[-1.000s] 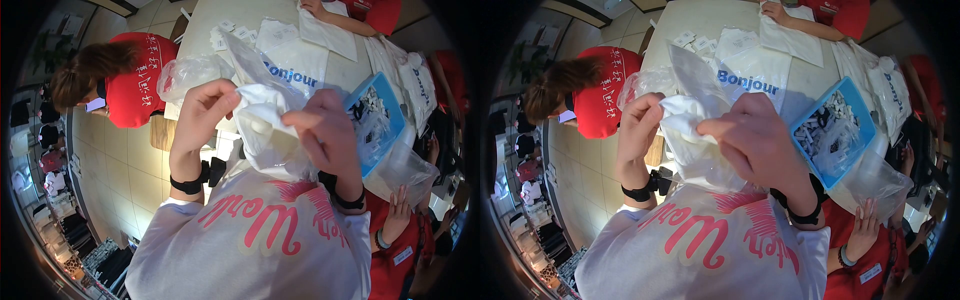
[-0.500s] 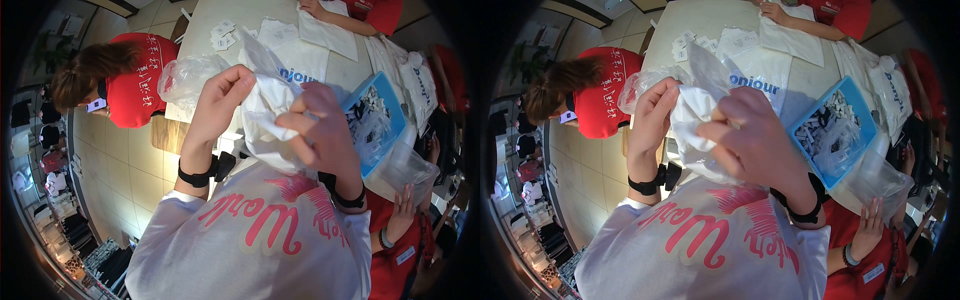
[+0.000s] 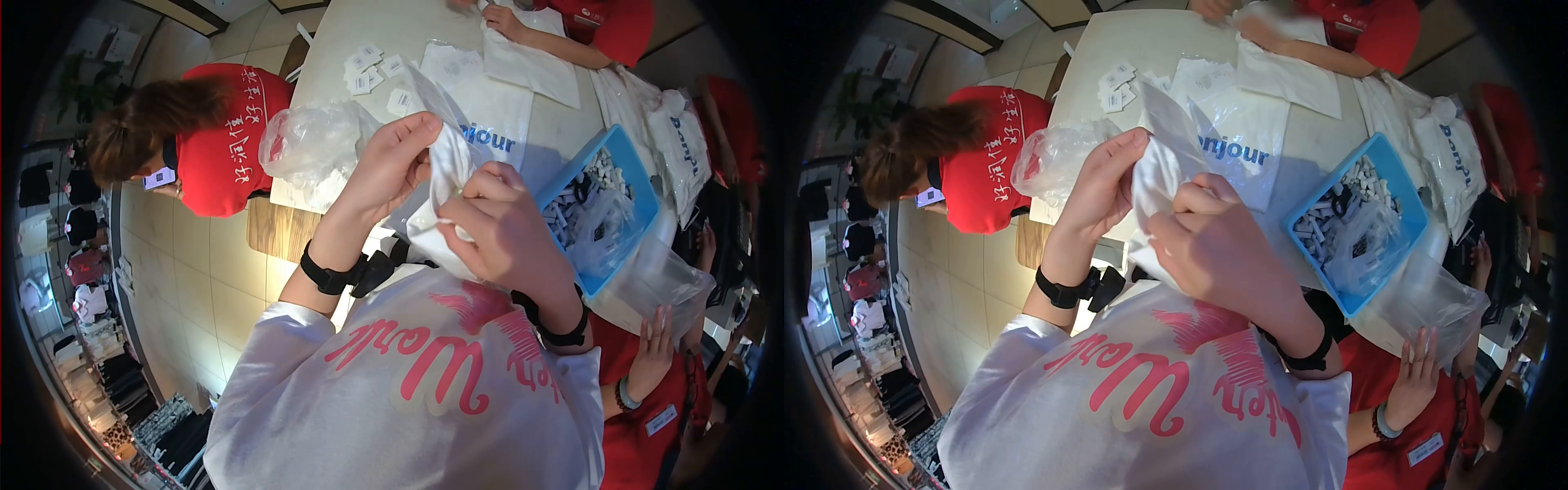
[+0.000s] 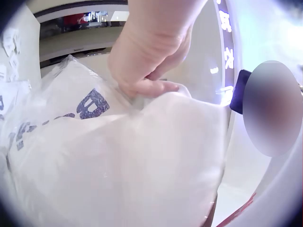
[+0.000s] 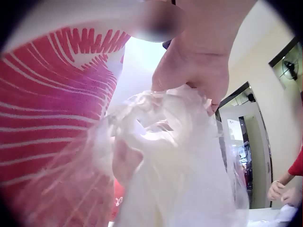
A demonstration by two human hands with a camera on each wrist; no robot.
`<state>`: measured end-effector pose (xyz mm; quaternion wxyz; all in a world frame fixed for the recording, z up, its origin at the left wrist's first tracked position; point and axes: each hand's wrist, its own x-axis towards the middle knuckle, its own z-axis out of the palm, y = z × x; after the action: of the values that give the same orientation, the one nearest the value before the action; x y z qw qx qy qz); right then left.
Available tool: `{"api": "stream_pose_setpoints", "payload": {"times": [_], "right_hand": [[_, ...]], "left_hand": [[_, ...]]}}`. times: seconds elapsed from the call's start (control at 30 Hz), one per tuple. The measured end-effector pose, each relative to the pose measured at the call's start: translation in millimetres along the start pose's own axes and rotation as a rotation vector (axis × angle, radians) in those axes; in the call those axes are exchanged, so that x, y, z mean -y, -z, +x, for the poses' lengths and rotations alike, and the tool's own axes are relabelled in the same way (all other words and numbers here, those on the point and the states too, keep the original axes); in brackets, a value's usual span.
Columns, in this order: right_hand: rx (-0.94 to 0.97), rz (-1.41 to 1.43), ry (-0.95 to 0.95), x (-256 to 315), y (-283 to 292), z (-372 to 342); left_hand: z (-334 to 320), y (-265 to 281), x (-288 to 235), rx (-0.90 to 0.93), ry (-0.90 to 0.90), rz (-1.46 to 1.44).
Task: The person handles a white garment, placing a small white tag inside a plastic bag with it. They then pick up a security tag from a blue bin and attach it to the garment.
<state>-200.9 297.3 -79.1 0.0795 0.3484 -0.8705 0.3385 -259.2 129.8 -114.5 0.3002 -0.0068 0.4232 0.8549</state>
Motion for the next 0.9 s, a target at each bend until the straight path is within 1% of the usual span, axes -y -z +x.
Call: {"api": "stream_pose_setpoints", "payload": {"times": [0.03, 0.07, 0.1, 0.13, 0.17, 0.2, 0.23, 0.3, 0.33, 0.4, 0.43, 0.47, 0.5, 0.53, 0.57, 0.63, 0.67, 0.7, 0.73, 0.77, 0.8, 0.83, 0.87, 0.9], "right_hand": [[-0.005, -0.006, 0.001, -2, -3, -1], [-0.071, 0.015, -0.103, -5, -6, -2], [-0.139, 0.036, -0.209, -7, -8, -3], [-0.144, 0.027, -0.21, -10, -11, -3], [-0.204, 0.05, -0.323, -13, -13, -3], [-0.264, 0.074, -0.434, -17, -15, -3], [-0.27, 0.065, -0.435, -21, -19, -3], [-0.394, -0.032, -0.437, -26, -27, -1], [-0.397, -0.035, -0.435, -26, -31, 0], [-0.326, -0.141, -0.304, -24, -39, 3], [-0.329, -0.142, -0.299, -23, -42, 5], [-0.266, -0.114, -0.23, -21, -43, 6], [-0.203, -0.086, -0.162, -20, -45, 6], [-0.114, 0.002, -0.175, -19, -47, 2], [-0.116, -0.001, -0.168, -19, -46, 3], [-0.123, 0.265, -0.248, -19, -43, 7], [-0.13, 0.255, -0.243, -20, -41, 11], [-0.199, 0.262, -0.259, -24, -38, 18], [-0.272, 0.262, -0.272, -30, -34, 25], [-0.348, 0.26, -0.285, -36, -29, 33], [-0.366, 0.273, -0.217, -49, -31, 39], [-0.383, 0.248, -0.217, -61, -31, 41], [-0.24, 0.273, -0.221, -71, -32, 42], [-0.097, 0.299, -0.23, -79, -32, 42]], "left_hand": [[2, 1, 0, 0.051, 0.01, -0.027], [-1, -8, -3, -0.02, -0.015, -0.023], [-3, -10, -3, -0.011, -0.015, -0.02], [-4, -9, -2, -0.061, -0.19, 0.257], [-7, -9, -2, -0.11, -0.368, 0.531], [-12, -8, -2, -0.169, -0.401, 0.601], [-16, -8, -3, -0.159, -0.405, 0.6], [-21, -6, -4, -0.214, -0.094, 0.741], [-16, 0, 7, -0.174, -0.129, 0.682], [-12, 5, 21, -0.189, -0.125, 0.656], [-11, 7, 24, -0.202, -0.118, 0.629], [-12, 11, 24, -0.209, -0.064, 0.567], [-12, 14, 27, -0.209, -0.068, 0.568], [-12, 17, 31, -0.265, -0.078, 0.434], [-12, 20, 34, -0.32, -0.089, 0.298], [-14, 28, 33, -0.287, -0.068, 0.248], [-14, 32, 35, -0.32, -0.06, 0.185], [-10, 35, 37, -0.344, -0.051, 0.122], [-2, 35, 40, -0.391, -0.094, 0.172], [5, 31, 38, -0.36, -0.104, 0.176], [10, 26, 36, -0.368, -0.137, 0.214], [15, 21, 35, -0.379, -0.168, 0.25], [18, 9, 27, -0.397, -0.255, 0.306], [22, 8, 20, -0.37, -0.258, 0.308]]}}
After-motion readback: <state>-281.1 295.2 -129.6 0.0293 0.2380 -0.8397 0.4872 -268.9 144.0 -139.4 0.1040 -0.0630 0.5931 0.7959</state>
